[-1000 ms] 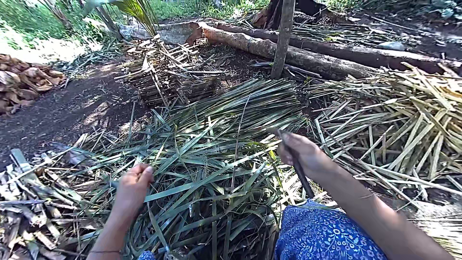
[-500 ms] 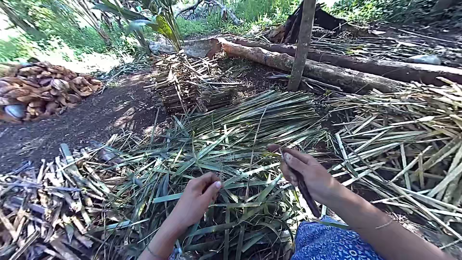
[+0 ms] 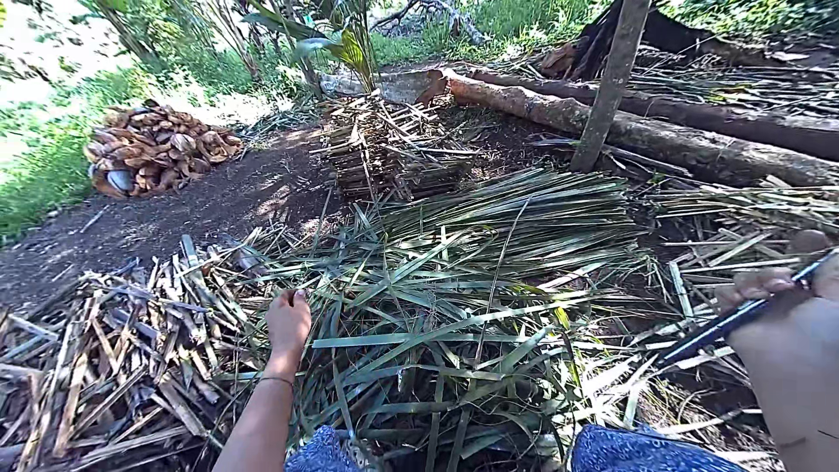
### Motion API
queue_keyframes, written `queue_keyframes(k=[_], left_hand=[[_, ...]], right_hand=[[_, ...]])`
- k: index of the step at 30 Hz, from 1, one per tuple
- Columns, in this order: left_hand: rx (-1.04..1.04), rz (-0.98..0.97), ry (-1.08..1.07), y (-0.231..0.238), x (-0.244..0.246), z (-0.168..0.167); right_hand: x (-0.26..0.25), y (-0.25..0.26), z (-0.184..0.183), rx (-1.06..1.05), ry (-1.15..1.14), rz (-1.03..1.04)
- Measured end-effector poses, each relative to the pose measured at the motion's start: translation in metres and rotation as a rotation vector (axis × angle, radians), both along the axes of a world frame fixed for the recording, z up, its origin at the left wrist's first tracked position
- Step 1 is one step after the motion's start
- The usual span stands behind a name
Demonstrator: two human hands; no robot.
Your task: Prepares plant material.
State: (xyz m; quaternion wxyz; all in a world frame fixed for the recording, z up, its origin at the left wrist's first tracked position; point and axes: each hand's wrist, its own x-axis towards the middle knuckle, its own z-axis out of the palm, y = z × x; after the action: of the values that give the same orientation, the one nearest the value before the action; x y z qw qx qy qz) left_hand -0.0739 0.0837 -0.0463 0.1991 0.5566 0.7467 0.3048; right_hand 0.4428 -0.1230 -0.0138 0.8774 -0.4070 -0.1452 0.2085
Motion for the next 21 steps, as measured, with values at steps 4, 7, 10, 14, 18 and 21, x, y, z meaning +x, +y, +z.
queue_keyframes(k=[4, 7, 10, 14, 18, 21], left_hand=[[0.033, 0.164, -0.102, 0.015, -0.015, -0.012], [0.020, 0.142, -0.125, 0.013, -0.014, -0.018], [0.081, -0.147, -0.151, -0.005, 0.031, -0.002], [0.045, -0.565, -0.302, -0.050, 0.114, 0.032], [0.087, -0.951, -0.388, -0.105, 0.163, 0.043], [0.124, -1.093, -0.435, -0.118, 0.172, 0.038]], right_hand=[[0.025, -0.006, -0.015, 0.136, 0.007, -0.041], [0.009, -0.007, -0.006, 0.090, -0.026, 0.033], [-0.040, 0.001, 0.006, -0.175, -0.167, 0.375], [-0.105, 0.009, 0.010, -0.415, -0.419, 0.889], [-0.151, 0.012, 0.009, -0.374, -0.540, 1.102], [-0.161, 0.016, 0.003, -0.227, -0.563, 1.017]])
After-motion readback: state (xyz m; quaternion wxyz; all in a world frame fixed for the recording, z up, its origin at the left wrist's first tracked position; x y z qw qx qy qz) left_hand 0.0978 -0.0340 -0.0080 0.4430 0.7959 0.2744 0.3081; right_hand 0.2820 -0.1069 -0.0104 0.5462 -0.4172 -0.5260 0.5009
